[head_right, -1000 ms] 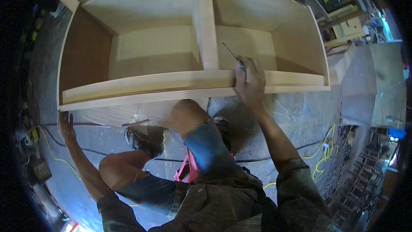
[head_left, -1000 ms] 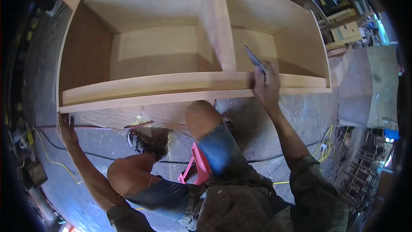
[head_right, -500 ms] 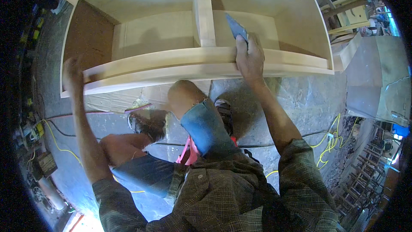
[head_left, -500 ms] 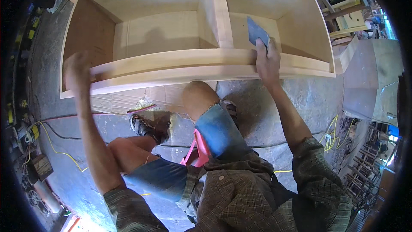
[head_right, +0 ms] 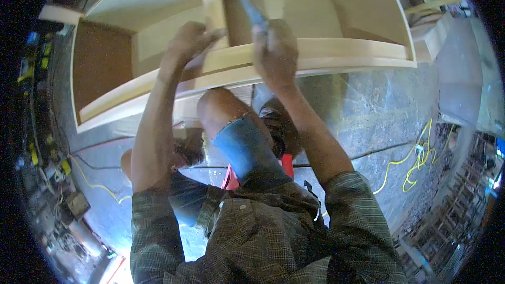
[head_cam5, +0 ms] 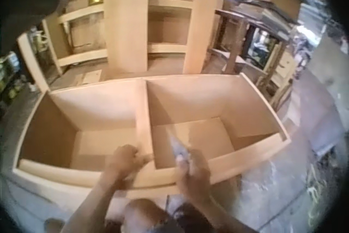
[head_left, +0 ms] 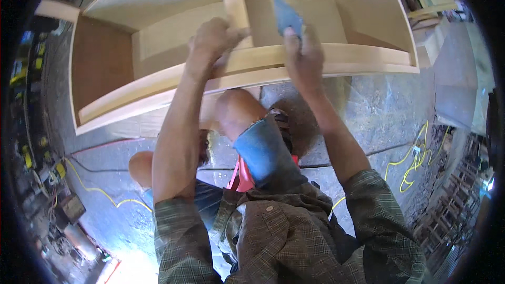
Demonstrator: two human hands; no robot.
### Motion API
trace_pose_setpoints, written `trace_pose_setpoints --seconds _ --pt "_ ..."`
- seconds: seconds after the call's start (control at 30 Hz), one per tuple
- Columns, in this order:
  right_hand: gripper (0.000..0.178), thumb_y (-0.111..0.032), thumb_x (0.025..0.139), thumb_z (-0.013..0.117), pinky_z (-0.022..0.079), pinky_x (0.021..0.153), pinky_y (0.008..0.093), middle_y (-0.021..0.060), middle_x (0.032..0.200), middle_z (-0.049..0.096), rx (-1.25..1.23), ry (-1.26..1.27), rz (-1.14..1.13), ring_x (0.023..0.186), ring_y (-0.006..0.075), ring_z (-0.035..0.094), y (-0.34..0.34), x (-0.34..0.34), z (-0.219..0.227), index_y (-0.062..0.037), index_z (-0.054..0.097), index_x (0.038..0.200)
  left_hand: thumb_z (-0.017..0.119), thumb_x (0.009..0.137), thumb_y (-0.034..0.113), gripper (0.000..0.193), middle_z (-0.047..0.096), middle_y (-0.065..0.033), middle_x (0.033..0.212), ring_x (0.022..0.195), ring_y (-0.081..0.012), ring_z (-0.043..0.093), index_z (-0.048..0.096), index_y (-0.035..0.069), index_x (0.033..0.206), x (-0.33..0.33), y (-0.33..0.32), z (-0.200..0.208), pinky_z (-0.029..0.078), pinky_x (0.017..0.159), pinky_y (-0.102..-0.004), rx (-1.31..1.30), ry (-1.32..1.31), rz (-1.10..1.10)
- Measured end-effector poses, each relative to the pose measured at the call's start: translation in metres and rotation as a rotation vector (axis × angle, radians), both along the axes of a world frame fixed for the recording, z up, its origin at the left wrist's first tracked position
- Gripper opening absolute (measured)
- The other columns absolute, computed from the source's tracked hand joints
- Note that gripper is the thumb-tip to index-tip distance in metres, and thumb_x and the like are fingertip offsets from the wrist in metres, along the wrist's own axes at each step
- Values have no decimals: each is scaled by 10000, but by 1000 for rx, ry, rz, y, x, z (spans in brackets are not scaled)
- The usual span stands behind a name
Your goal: The person sits on a small pink stool and sands the edges and surfaces of a light-colored wooden cabinet using a sanding block. They systematically work along the top edges, corners, and interior shelves of the cabinet, holding the wood steady with one hand while sanding with the other.
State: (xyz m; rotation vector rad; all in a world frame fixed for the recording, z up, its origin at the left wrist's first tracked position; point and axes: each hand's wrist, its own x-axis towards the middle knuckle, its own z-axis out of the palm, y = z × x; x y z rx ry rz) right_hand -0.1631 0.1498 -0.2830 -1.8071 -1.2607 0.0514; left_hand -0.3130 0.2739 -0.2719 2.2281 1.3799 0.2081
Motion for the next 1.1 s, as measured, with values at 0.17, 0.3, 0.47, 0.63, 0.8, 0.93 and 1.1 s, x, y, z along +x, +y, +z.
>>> trace_pose_setpoints --seconds 0.17,0.3,0.47,0.63,0.8,0.93,1.1 --pt "245 -221 922 499 445 727 447 205 866 590 70 -55 73 806 393 568 3 -8 7 5 587 957 516 865 520 568 634 -253 742 742 -395 637 668 -9 727 -7 8 -15 485 711 -476 4 -17 103" --pt "262 -212 939 492 448 761 395 173 890 614 -103 63 75 828 299 593 -6 -3 4 26 577 1008 602 842 383 324 656 -158 897 814 -370 630 681 71 868 -16 -25 13 495 719 -458 71 35 63" --pt "270 -220 934 479 447 772 417 200 896 599 -3 42 32 848 368 586 -1 -11 8 23 586 981 622 842 247 237 638 -108 991 904 -322 623 636 127 1046 -109 -16 39 501 774 -409 196 74 12" --pt "334 -233 952 458 428 862 358 185 1045 612 -81 104 32 959 276 574 1 -14 12 37 556 1124 510 907 235 277 563 -138 1219 1115 -343 533 614 104 1128 -262 13 32 419 930 -439 279 552 102" --pt "411 -324 962 483 438 812 298 83 1010 581 -113 250 24 900 147 534 3 -24 14 44 531 1140 390 951 305 324 615 -134 929 967 -340 558 604 79 1042 -330 14 -23 381 878 -482 605 348 103" --pt "392 -303 972 476 434 810 301 73 989 569 -178 258 6 900 142 524 3 -21 9 56 518 1123 395 951 302 338 597 -133 818 843 -357 558 588 36 875 -334 22 -24 397 785 -476 437 240 150" --pt "356 -265 990 430 411 843 306 97 1025 564 -190 54 102 932 155 500 8 -28 10 54 514 1124 527 851 164 231 603 -163 952 926 -364 560 575 10 1017 -333 25 -21 424 825 -443 297 363 38"
